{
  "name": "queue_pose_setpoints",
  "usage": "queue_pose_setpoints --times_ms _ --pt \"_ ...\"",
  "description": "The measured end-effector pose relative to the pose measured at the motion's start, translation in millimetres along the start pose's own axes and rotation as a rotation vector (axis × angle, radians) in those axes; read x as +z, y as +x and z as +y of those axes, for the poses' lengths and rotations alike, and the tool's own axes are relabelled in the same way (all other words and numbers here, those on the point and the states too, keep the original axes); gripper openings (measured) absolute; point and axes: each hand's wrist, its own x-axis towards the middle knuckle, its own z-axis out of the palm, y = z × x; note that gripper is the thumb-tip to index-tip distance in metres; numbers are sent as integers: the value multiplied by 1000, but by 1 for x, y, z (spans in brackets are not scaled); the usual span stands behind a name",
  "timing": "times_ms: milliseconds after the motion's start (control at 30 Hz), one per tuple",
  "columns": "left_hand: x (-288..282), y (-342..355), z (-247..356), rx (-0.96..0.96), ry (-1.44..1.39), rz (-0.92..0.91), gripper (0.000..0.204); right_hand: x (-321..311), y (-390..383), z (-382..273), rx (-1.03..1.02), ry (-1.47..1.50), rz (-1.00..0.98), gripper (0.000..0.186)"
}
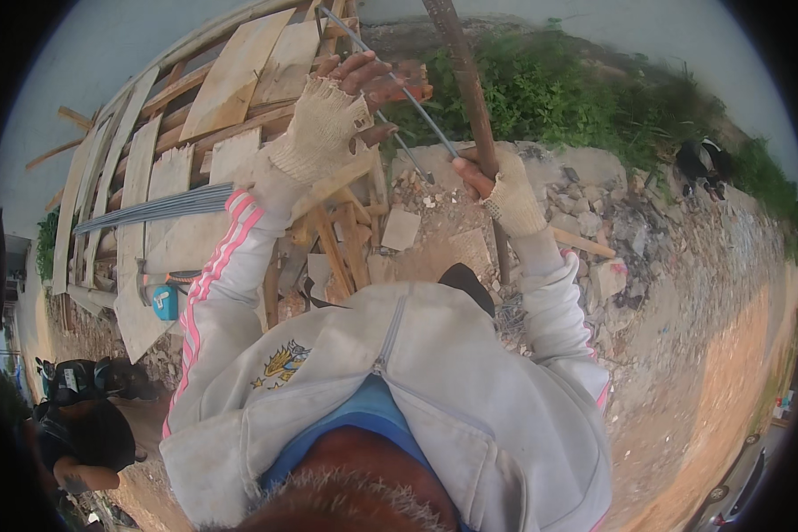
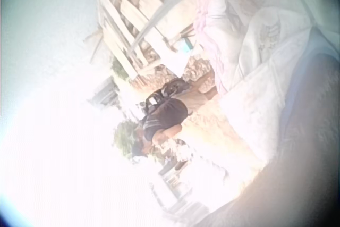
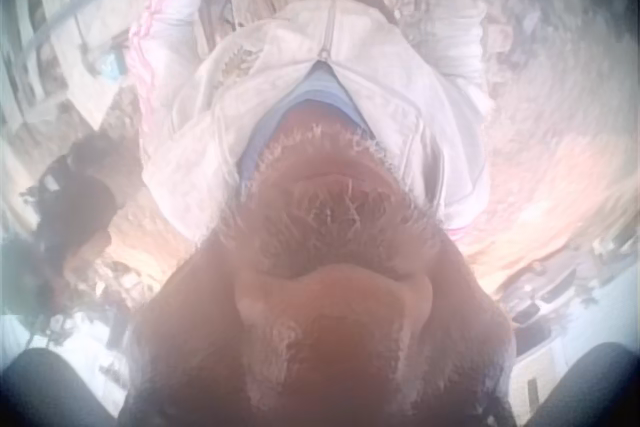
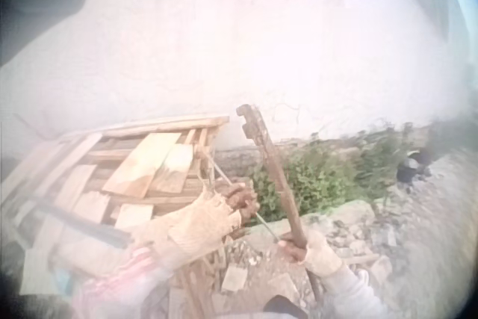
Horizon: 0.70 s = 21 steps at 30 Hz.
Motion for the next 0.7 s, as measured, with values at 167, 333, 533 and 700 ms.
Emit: queue_pose_setpoints --times_ms 167,333,533,700 --pt "19 33 -2 274 -20 -493 43 -21 9 -22 -57 -127 -109 41" --pt "22 54 -38 63 52 -618 29 -119 66 -40 -404 -541 358 39" --pt "40 76 -120 -400 -91 -57 23 -216 110 -69 -452 -523 663 36" --pt "86 151 -128 -967 -539 407 28 -223 176 -32 -413 -302 577 44"
